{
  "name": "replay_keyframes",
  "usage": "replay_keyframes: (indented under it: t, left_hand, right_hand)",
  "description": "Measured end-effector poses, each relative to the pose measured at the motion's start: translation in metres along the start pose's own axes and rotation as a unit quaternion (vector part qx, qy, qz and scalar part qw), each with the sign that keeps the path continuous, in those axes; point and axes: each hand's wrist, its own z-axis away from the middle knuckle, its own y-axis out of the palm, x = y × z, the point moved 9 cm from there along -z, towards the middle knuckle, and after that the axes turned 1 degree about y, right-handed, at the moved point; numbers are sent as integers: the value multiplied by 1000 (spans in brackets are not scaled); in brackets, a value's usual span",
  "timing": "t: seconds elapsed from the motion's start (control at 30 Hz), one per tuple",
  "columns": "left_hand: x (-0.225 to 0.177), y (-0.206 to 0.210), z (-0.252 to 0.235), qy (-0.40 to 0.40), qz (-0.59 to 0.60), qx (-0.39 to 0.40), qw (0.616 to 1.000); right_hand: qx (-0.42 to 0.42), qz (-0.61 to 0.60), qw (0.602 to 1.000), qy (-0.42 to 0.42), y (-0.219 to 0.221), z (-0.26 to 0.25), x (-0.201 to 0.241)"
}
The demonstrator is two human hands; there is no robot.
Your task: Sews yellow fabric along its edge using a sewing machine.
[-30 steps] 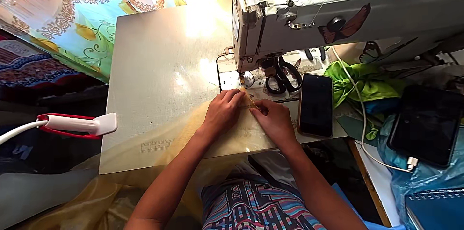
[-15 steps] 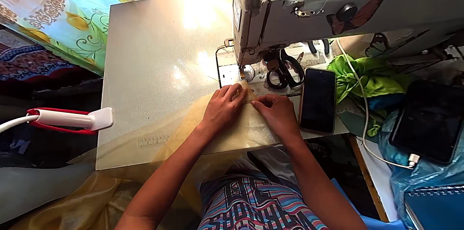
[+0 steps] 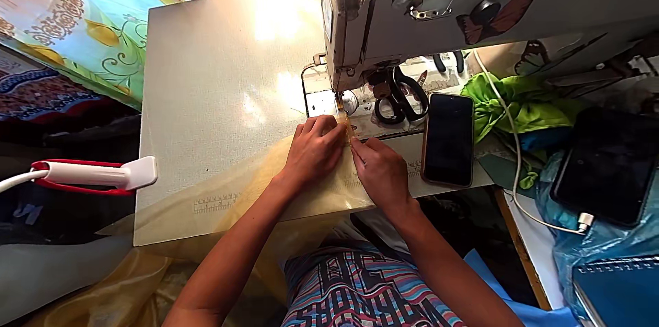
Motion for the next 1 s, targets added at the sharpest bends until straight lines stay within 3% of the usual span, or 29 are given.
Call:
replay_keyframes:
  t: [0.2,0.37,0.7,0.87,1.0]
  left_hand:
    - [-6,-14,-1,-22,18,-22,999]
    - [-19,-20,1,4,-31,-47,998]
    - [-16,-5,6,23,-66,8,998]
    - [-15,-5,7,23,-68,-3,997]
    - [-16,-3,8,27,-64,0,998]
  right_hand:
    - [78,20,997,22,2,-8,4]
    - [93,9,995,25,2,-9,6]
    - [84,7,996,29,2,-7,2]
    - [62,-4,998,8,0,3,-1]
    - [101,25,995,3,0,5,-1]
